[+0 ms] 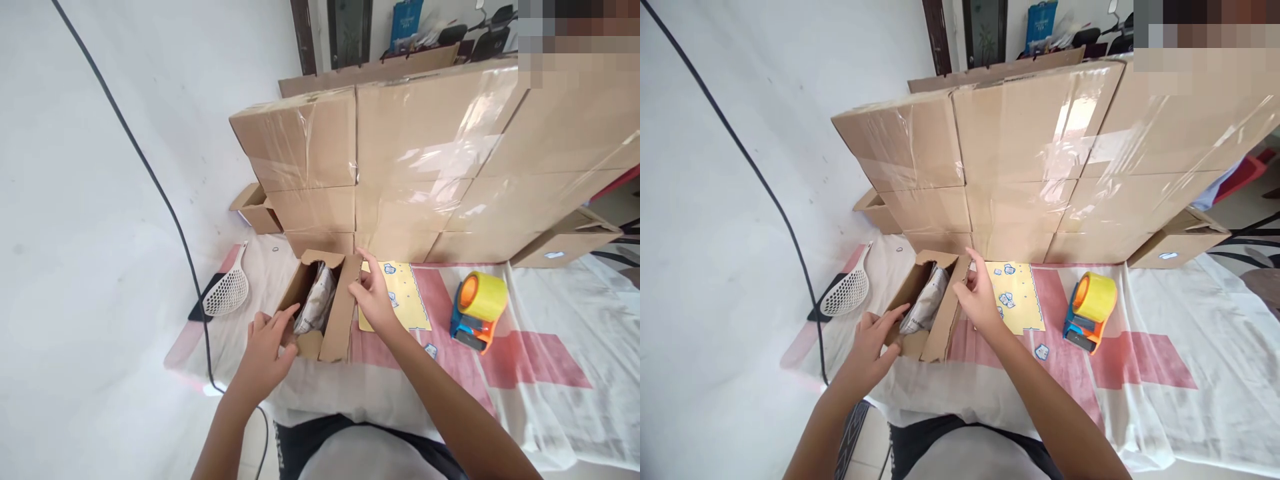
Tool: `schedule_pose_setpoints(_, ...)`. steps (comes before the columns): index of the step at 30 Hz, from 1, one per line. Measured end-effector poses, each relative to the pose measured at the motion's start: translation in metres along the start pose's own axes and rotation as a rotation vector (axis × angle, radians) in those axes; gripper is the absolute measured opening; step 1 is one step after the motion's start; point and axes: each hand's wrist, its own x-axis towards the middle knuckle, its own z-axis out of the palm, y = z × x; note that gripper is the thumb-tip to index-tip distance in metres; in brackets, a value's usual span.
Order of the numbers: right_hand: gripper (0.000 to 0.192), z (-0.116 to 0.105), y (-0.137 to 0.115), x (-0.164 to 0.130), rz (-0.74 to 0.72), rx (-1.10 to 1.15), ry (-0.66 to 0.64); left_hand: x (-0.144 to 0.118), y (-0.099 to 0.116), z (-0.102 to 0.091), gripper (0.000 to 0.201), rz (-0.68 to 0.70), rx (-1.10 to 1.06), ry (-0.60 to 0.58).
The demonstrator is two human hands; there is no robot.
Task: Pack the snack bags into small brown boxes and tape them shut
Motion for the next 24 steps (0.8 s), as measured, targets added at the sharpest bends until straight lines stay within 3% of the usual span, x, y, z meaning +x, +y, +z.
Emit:
schedule_pose_setpoints(4, 0.079, -0.002, -0.001, -0.01, -0.011, -0.013, 0.04, -0.013, -0.006, 0.013, 0.052, 0.075, -0.142, 0.23)
schedule_pose_setpoints(7, 0.071, -0.003, 0.004, -0.009, -0.045, -0.096, 0.069, -0.013, -0.009, 0.02, 0.052, 0.064, -0.134, 0.307)
schedule_pose_setpoints(10, 0.062, -0.005, 0.013, -0.007, -0.204, -0.156, 0.075, -0.011, -0.018, 0.033, 0.068, -0.241, -0.187, 0.459)
schedule_pose_setpoints(12, 0.057, -0.006, 0.022, -0.007, -0.322, -0.23, 0.025, -0.012, -0.023, 0.042, 0.081, -0.464, -0.345, 0.489)
schedule_pose_setpoints(14, 0.049, -0.005, 0.029, -0.006, -0.392, -0.386, -0.089, -0.015, -0.025, 0.049, 0.085, -0.529, -0.506, 0.477)
schedule_pose_setpoints(16, 0.04, -0.004, 0.035, -0.004, -0.409, -0.569, -0.18, -0.017, -0.022, 0.048, 0.082, -0.433, -0.513, 0.495)
schedule_pose_setpoints(19, 0.029, -0.001, 0.037, 0.004, -0.366, -0.711, -0.171, -0.017, -0.013, 0.035, 0.062, -0.104, -0.314, 0.4)
schedule_pose_setpoints(22, 0.043, 0.003, 0.039, 0.009, -0.277, -0.634, -0.191, -0.012, 0.0, 0.023, 0.049, 0.199, -0.091, 0.238)
schedule_pose_setpoints(24, 0.06, 0.003, 0.042, 0.009, -0.242, -0.517, -0.227, -0.01, 0.013, 0.021, 0.055, 0.235, 0.059, 0.246)
